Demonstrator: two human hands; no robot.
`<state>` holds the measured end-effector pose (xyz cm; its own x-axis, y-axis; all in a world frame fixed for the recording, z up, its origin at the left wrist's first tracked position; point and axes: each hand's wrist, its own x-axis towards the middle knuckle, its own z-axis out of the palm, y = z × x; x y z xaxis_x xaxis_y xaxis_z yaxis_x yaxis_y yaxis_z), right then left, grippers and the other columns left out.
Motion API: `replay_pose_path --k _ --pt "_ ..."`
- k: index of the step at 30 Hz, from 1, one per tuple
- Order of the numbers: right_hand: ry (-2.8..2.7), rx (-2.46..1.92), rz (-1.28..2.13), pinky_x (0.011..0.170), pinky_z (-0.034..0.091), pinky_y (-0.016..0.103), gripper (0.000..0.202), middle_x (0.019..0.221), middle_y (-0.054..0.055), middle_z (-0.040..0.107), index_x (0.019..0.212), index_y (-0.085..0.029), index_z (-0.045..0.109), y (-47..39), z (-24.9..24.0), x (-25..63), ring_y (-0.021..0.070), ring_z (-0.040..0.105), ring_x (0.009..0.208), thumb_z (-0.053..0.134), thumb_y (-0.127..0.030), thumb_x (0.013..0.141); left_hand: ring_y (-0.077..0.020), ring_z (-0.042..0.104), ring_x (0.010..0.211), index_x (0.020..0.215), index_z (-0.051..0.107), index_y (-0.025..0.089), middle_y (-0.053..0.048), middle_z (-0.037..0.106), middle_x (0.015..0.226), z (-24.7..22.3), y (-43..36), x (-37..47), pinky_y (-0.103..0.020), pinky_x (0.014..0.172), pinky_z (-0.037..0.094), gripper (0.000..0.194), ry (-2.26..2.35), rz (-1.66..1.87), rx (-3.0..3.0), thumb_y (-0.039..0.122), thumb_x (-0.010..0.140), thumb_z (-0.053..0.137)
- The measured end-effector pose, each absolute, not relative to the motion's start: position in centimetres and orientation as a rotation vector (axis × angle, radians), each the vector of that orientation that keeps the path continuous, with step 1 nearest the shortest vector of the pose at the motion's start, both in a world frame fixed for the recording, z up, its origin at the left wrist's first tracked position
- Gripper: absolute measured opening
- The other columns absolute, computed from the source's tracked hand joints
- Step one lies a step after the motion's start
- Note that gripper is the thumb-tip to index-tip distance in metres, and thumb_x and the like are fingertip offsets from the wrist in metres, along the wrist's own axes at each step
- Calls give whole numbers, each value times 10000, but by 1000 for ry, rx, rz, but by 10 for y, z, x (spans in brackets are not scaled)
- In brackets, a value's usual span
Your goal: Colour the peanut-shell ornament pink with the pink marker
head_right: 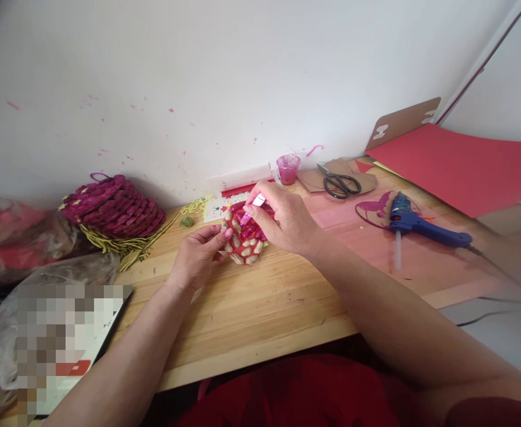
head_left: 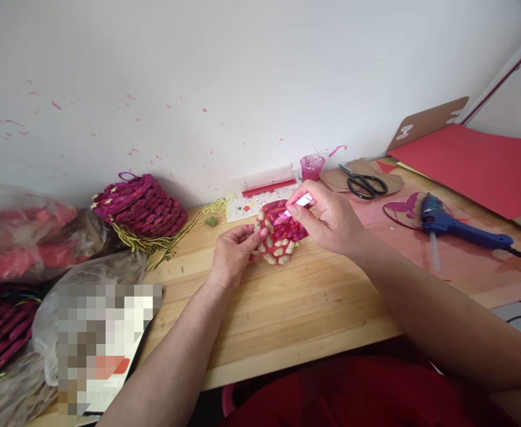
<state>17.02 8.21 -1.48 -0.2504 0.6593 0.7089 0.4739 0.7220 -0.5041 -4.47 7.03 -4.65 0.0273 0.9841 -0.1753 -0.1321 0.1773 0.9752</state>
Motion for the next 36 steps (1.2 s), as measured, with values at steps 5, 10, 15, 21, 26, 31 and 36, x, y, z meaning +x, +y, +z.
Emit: replay_pose_path --k 5,10,15,21,26,31,36 --pt "-1912 -871 210 685 445 290 66 839 5 695 945 -222 615 83 -15 170 156 640 755 619 -255 1003 -133 678 645 852 817 144 -53 800 815 -47 71 -45 -219 561 541 546 1133 1095 971 408 436 1054" --pt "-1904 -846 231 694 460 290 54 840 5 694 955 -225 620 82 -15 168 157 640 760 623 -246 1004 -122 628 579 771 787 134 -33 741 682 -50 71 -43 -226 546 526 489 1169 1070 1039 417 457 1032" --pt "-1879 -781 268 692 464 285 56 847 0 722 960 -227 617 81 -14 166 149 652 755 613 -232 1016 -112 604 558 759 763 138 -24 724 673 -53 70 -42 -224 536 505 446 1185 1106 1101 433 515 991" --pt "-1900 -788 259 710 463 305 62 838 6 723 943 -232 607 81 -13 167 170 641 765 631 -240 1000 -104 586 546 775 754 140 -7 711 667 -53 72 -45 -222 536 492 400 1186 1170 1124 385 547 973" --pt "-1896 -784 259 726 472 313 51 897 20 727 960 -236 612 81 -14 167 176 644 799 607 -250 1009 -105 608 566 808 770 150 -6 727 684 -55 71 -44 -220 573 494 327 1155 1163 1199 365 629 939" --pt "-1892 -802 250 733 484 322 71 871 19 731 949 -242 607 81 -14 167 187 650 801 604 -268 1016 -164 718 708 922 790 160 -57 806 867 -62 71 -43 -268 700 565 377 1136 1132 1221 331 623 944" --pt "-1904 -778 190 748 488 309 40 900 30 725 964 -230 622 82 -14 166 182 659 845 617 -234 1003 -152 696 671 912 778 153 -44 790 820 -57 71 -43 -266 680 557 415 1161 1174 1172 361 601 957"
